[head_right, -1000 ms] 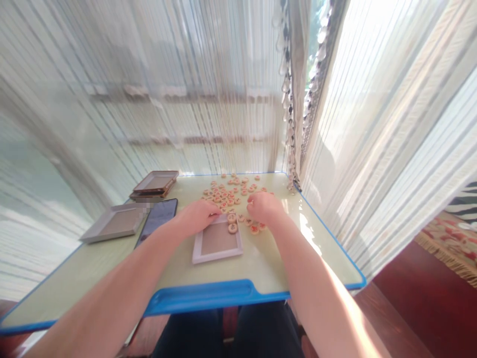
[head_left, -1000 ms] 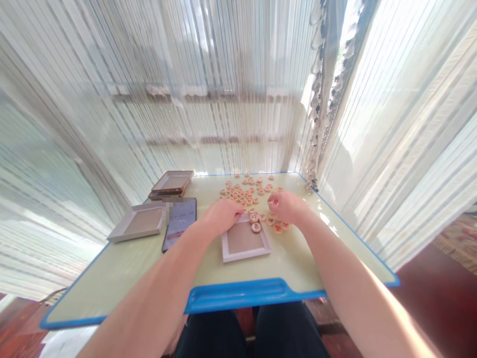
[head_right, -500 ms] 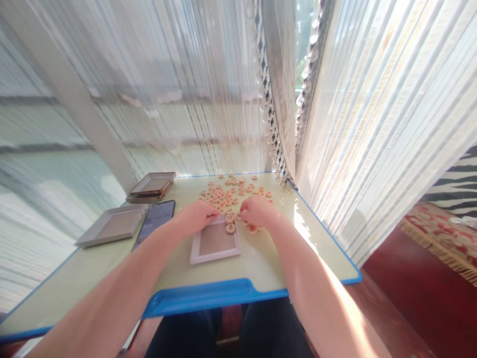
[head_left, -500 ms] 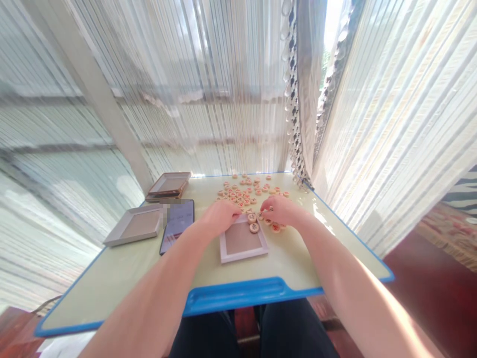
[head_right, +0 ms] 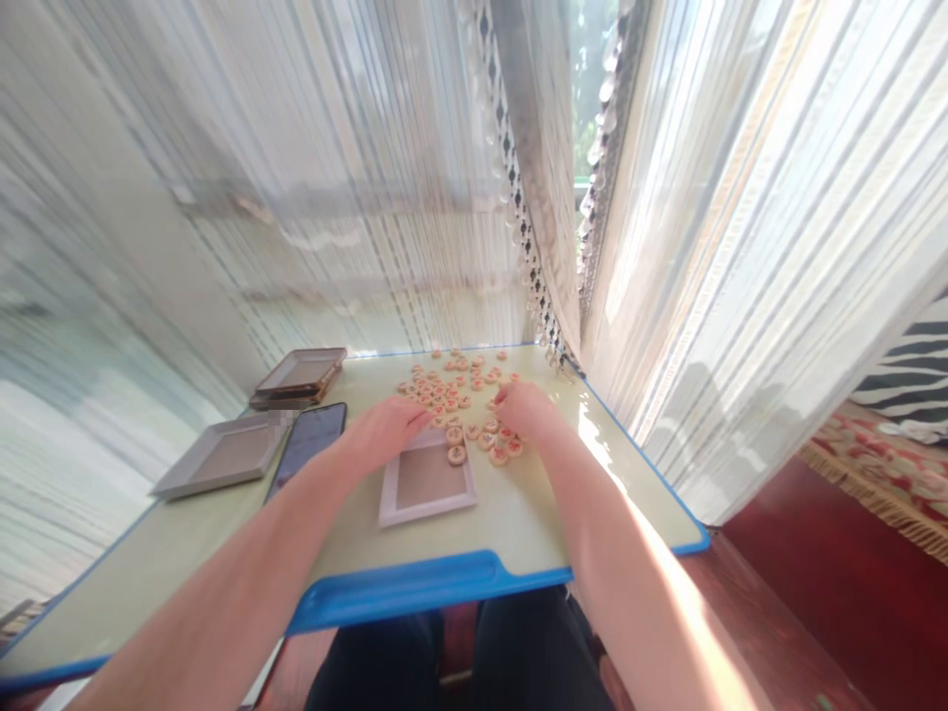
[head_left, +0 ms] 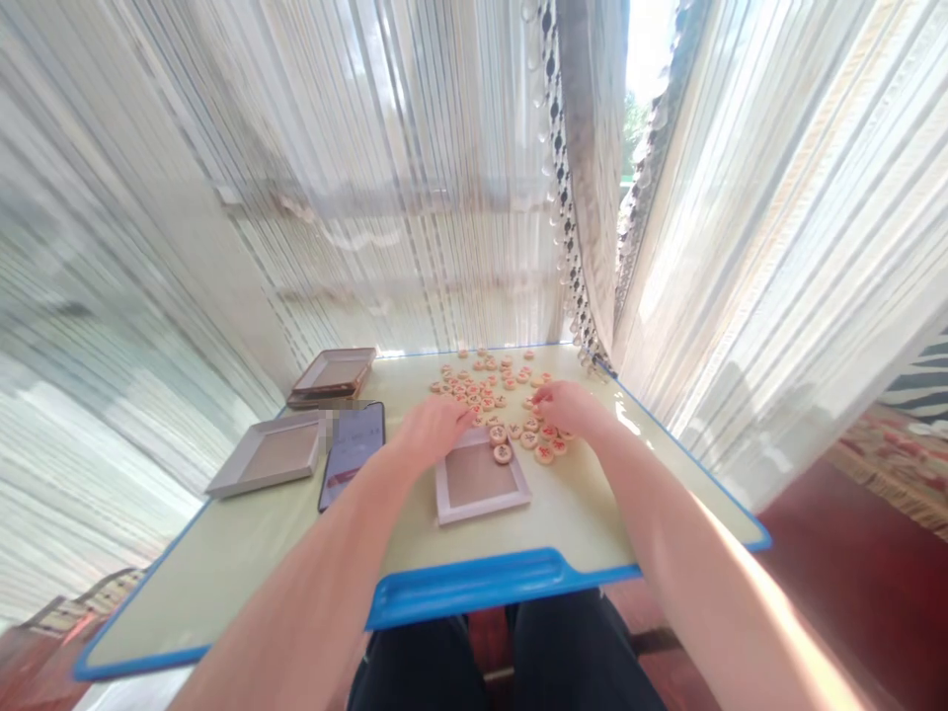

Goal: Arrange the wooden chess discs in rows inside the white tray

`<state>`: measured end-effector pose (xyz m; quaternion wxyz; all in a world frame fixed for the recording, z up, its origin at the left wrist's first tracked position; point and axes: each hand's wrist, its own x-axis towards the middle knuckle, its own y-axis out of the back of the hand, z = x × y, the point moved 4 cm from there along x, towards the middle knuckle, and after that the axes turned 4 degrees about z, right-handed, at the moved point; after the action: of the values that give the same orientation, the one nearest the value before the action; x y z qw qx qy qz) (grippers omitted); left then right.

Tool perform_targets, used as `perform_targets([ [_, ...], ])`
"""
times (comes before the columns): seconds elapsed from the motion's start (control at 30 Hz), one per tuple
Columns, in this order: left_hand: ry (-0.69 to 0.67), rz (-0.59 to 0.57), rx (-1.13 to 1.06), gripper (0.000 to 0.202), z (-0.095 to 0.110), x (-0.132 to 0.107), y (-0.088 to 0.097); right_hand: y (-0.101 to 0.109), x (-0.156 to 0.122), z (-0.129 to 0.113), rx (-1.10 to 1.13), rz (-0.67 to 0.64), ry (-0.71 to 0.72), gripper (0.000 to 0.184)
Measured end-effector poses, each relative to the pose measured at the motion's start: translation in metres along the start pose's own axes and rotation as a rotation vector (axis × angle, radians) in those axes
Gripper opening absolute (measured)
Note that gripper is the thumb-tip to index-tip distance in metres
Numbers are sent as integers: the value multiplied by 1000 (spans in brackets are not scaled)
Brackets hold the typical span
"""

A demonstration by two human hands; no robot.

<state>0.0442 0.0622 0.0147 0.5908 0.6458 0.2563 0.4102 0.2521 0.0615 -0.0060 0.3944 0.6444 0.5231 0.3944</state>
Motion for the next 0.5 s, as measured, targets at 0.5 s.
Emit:
perform_targets([
  [0.5, -113, 72, -65, 36, -7, 3, -9, -12, 1, -11, -26, -16, 333, 20],
])
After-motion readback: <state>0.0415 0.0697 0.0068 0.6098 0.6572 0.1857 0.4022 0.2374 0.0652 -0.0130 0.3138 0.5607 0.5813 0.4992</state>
